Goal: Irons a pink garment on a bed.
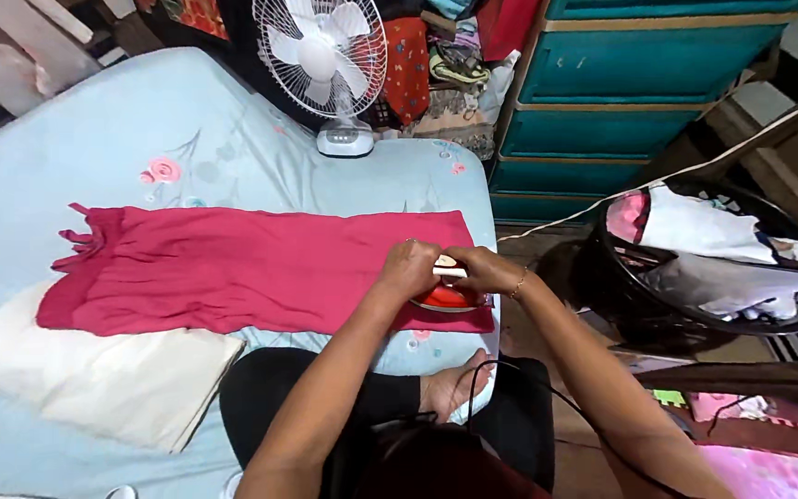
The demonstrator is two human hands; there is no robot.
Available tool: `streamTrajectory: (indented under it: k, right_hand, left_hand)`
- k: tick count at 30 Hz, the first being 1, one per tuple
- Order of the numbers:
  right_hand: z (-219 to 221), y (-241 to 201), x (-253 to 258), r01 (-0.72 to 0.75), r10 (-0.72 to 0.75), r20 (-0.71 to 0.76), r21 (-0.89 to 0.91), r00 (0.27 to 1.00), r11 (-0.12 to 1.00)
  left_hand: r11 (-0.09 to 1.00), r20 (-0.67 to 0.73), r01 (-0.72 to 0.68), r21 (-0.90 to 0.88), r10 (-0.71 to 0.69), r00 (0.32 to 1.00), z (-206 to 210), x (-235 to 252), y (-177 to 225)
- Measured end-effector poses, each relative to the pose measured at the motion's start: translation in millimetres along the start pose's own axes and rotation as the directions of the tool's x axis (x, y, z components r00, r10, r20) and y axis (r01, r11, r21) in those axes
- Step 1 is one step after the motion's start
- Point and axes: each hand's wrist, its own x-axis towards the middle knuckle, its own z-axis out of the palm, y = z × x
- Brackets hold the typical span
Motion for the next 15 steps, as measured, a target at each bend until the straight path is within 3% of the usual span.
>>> streamTrajectory:
  k: [11,15]
  right_hand:
    - [12.6,3.5,1.9,0.012,-0.014,-0.062,-0.034,0.998,0.999]
    - [8.8,7.2,-2.3,0.07,-0.067,-0.075,0.038,0.995,0.997]
  left_hand:
    - [0.999,-0.024,-0.012,0.043,0.013,1.0,0.1,1.2,5.7]
    - [0.999,-0.042,-0.019,0.027,0.02,0.999,-1.5,1.1,4.1]
